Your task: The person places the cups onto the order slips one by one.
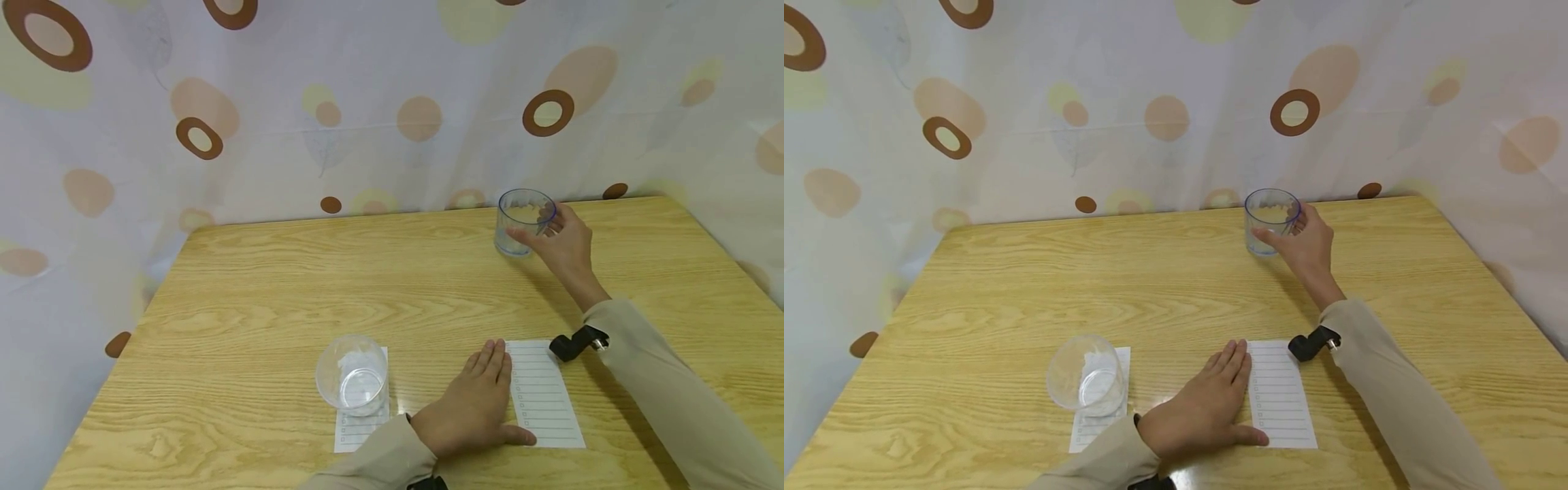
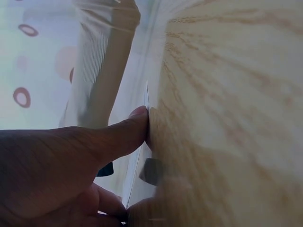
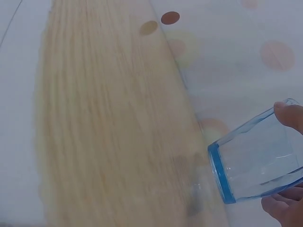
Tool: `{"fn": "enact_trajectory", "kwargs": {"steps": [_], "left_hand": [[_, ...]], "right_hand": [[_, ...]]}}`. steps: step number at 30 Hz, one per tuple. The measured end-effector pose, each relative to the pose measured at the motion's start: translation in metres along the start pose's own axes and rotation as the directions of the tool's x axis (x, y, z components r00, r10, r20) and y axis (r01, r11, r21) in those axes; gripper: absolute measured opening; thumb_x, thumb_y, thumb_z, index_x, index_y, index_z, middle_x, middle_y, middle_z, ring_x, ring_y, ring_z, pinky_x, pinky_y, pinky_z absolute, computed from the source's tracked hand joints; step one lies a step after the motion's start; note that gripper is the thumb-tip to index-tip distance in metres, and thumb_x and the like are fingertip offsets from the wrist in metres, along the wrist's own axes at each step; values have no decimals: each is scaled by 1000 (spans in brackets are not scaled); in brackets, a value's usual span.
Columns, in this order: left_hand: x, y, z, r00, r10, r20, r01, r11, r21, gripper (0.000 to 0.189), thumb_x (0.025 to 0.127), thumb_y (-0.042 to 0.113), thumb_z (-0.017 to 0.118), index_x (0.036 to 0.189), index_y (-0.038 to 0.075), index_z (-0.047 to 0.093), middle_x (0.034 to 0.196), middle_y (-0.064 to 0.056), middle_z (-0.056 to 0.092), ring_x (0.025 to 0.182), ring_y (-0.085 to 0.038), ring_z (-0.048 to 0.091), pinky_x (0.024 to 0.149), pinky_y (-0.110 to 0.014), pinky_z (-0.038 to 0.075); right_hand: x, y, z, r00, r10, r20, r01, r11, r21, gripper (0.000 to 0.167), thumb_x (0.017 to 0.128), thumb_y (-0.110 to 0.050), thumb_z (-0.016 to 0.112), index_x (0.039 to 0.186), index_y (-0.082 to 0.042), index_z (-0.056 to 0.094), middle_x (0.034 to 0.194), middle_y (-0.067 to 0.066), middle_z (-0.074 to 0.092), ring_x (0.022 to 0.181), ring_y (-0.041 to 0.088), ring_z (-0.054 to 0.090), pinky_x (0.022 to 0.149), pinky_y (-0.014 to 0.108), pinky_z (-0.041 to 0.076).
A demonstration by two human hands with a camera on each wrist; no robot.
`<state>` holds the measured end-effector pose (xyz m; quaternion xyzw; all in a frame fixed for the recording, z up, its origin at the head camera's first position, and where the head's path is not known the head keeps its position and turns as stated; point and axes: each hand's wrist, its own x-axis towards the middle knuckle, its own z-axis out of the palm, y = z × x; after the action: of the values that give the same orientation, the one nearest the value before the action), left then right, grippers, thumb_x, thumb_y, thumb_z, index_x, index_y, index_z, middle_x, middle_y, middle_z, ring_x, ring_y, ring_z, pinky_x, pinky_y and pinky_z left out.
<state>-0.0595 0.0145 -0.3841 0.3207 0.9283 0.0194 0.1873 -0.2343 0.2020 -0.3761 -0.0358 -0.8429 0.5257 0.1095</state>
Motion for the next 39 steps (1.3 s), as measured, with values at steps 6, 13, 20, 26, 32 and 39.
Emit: {"fn": "enact_trajectory", "kwargs": {"steps": [6,13,20,26,32,39], "left_hand": [[0,0,1,1000,-4,-3,4,1000,30,103,84,75,44,154,4,16,161,-11,7,147,-21,3,117,-28,13],[0,-1,1,1000,8,3,-8,1000,17,102,85,74,43,154,4,15,161,-11,7,147,-21,2,117,-28,11],[0,-1,1,1000,15,14,-16,999,35,102,85,75,41,154,4,15,161,-12,6,147,-21,1,117,-29,11],[1,-1,1,1000,7,19,-7,1000,28,103,84,75,41,154,5,14,161,-11,4,147,-21,0,118,-29,11],[0,-1,0,1000,3,24,-4,1000,30,102,84,75,41,154,5,14,161,-11,4,147,-21,0,118,-29,11],[0,0,-1,1000,5,26,-6,1000,31,103,84,75,42,154,5,14,161,-11,5,147,-21,0,118,-29,11]], "right_hand": [[-4,-1,0,1000,-11,-6,11,1000,11,66,73,-40,84,114,-1,50,125,21,56,127,35,49,106,44,39],[-9,-4,-2,999,-39,-9,39,999,15,64,74,-38,84,113,0,49,124,17,55,125,31,52,105,43,41],[-17,-5,-10,999,-48,10,48,999,23,73,76,-34,83,131,-1,50,131,18,55,128,33,49,106,45,40],[-21,-2,-13,1000,-26,14,26,999,28,76,76,-32,83,137,-3,48,127,19,56,126,32,52,105,41,41],[-25,-2,-16,999,-34,18,34,999,4,78,75,-32,85,138,-3,49,126,20,58,125,33,53,104,40,41],[-34,-6,-19,999,-44,15,44,999,-12,79,76,-33,84,140,-4,47,128,20,58,123,34,54,101,33,44]]}}
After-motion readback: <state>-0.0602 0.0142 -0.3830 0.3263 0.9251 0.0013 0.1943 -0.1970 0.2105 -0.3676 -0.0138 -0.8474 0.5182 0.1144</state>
